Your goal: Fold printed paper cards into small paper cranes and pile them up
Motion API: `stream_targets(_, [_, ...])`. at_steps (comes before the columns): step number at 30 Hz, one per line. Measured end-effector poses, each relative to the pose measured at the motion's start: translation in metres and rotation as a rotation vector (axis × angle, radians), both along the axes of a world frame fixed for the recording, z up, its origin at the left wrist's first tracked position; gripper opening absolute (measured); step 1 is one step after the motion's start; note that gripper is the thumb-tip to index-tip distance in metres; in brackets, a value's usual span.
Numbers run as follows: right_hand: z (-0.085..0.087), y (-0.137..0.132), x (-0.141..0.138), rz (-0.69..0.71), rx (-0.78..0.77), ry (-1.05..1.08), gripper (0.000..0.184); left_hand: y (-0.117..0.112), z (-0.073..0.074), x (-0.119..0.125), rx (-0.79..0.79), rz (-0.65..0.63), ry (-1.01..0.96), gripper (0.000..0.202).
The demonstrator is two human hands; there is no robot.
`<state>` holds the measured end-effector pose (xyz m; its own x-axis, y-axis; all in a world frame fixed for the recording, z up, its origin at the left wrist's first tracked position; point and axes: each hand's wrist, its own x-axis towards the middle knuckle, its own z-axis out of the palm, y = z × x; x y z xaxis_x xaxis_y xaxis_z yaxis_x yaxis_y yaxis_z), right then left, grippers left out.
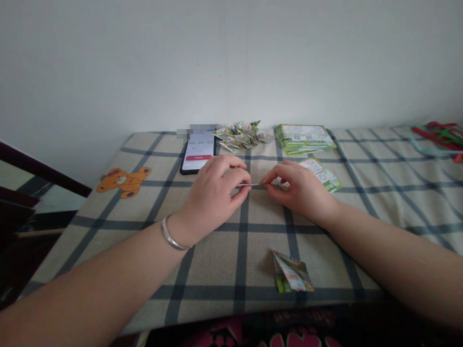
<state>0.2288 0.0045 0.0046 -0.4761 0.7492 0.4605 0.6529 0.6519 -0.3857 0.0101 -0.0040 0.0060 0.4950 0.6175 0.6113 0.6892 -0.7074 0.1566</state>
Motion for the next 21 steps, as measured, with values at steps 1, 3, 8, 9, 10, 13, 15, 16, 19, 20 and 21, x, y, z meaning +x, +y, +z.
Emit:
stream_targets(1, [-0.0001, -0.0001, 0.0000, 0.001, 0.006, 0.000, 0.007, 0.0007, -0.0006, 0.0001, -0.035, -0.038, -0.001, 0.004])
stream_targets(3, [-0.0003, -0.0004, -0.0002, -0.005, 0.013, 0.004, 0.006, 0.0013, -0.0019, 0.0004, -0.093, -0.074, 0.020, 0.006])
stream_targets(8, [0.0000, 0.0000, -0.0006, 0.012, 0.032, 0.023, 0.006, -0.0013, -0.0038, 0.0007, -0.031, -0.036, 0.143, 0.009])
stream_targets(9, [0.0002, 0.0001, -0.0005, 0.016, 0.039, 0.024, 0.006, -0.0019, -0.0039, 0.0006, -0.006, -0.034, 0.165, 0.009])
stream_targets(10, [0.0004, 0.0002, -0.0003, 0.020, 0.045, 0.025, 0.006, -0.0024, -0.0040, 0.0004, 0.010, -0.031, 0.184, 0.009])
stream_targets(13, [0.0003, -0.0002, -0.0002, 0.030, 0.066, 0.038, 0.005, -0.0038, -0.0040, -0.0001, 0.005, 0.003, 0.214, 0.010])
stream_targets(15, [-0.0002, -0.0010, -0.0004, 0.018, 0.075, 0.060, 0.004, -0.0047, -0.0037, -0.0002, -0.032, 0.032, 0.207, 0.011])
stream_targets(16, [-0.0004, -0.0016, -0.0005, 0.004, 0.080, 0.076, 0.003, -0.0051, -0.0035, 0.0000, -0.051, 0.039, 0.189, 0.011])
stream_targets(19, [0.0000, -0.0034, -0.0004, 0.024, 0.123, 0.108, 0.005, -0.0059, -0.0028, 0.0007, -0.113, 0.020, 0.100, 0.009])
stream_targets(20, [0.0005, -0.0039, -0.0002, 0.054, 0.146, 0.109, 0.005, -0.0060, -0.0026, 0.0009, -0.132, 0.012, 0.067, 0.008])
stream_targets(21, [0.0010, -0.0043, 0.0001, 0.085, 0.172, 0.108, 0.006, -0.0061, -0.0026, 0.0011, -0.148, 0.006, 0.040, 0.006])
